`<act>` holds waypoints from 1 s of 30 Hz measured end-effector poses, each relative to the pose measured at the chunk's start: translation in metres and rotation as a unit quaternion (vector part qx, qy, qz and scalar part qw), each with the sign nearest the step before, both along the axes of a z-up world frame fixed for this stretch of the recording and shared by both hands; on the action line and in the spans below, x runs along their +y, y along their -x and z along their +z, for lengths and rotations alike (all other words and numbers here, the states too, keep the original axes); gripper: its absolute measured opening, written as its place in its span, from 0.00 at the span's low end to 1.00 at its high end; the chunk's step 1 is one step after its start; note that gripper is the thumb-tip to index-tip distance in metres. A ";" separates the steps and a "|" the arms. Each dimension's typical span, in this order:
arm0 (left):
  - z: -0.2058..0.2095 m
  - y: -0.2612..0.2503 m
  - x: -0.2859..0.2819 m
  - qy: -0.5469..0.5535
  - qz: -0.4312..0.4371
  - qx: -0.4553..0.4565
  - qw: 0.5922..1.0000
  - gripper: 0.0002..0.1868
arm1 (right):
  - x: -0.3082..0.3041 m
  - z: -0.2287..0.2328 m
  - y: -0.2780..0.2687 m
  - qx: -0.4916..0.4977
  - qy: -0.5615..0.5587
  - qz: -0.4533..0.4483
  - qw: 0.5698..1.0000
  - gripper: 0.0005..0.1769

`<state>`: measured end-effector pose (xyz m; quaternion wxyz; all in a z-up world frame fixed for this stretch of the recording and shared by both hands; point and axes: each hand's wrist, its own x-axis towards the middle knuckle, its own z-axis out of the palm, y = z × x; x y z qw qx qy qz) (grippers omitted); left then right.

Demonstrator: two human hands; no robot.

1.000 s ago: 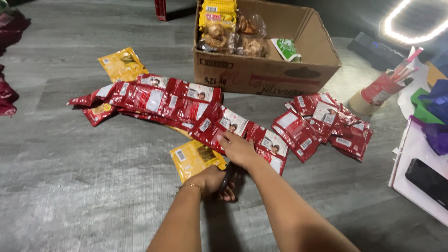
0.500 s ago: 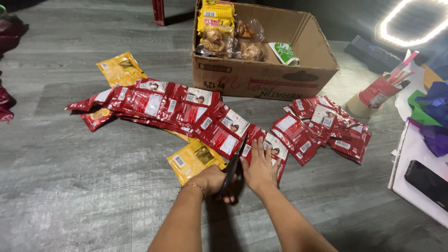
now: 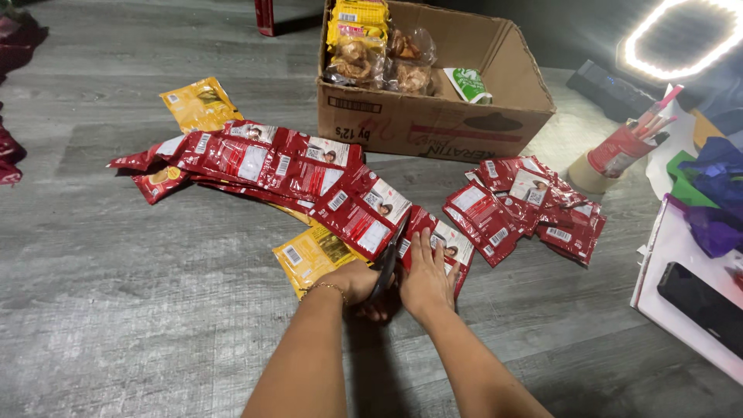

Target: The person uses scissors to cut open multiple red and yellow sachets laid out on the floor. They pick up each sachet, cut the top, and place it aside, repeating the process for many items.

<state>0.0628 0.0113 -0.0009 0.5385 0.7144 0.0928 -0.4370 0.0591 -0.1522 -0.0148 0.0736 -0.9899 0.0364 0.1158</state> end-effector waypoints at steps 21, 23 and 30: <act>-0.008 -0.023 -0.020 0.006 0.018 0.002 1.000 0.24 | -0.007 0.195 0.067 0.015 -0.534 0.157 0.831 0.09; -0.012 -0.026 -0.024 0.006 0.009 0.007 1.000 0.25 | 0.004 0.215 0.051 0.044 -0.532 0.206 0.820 0.09; -0.009 -0.045 -0.032 -0.013 -0.011 0.009 1.000 0.30 | 0.031 0.216 0.016 0.004 -0.520 0.143 0.842 0.12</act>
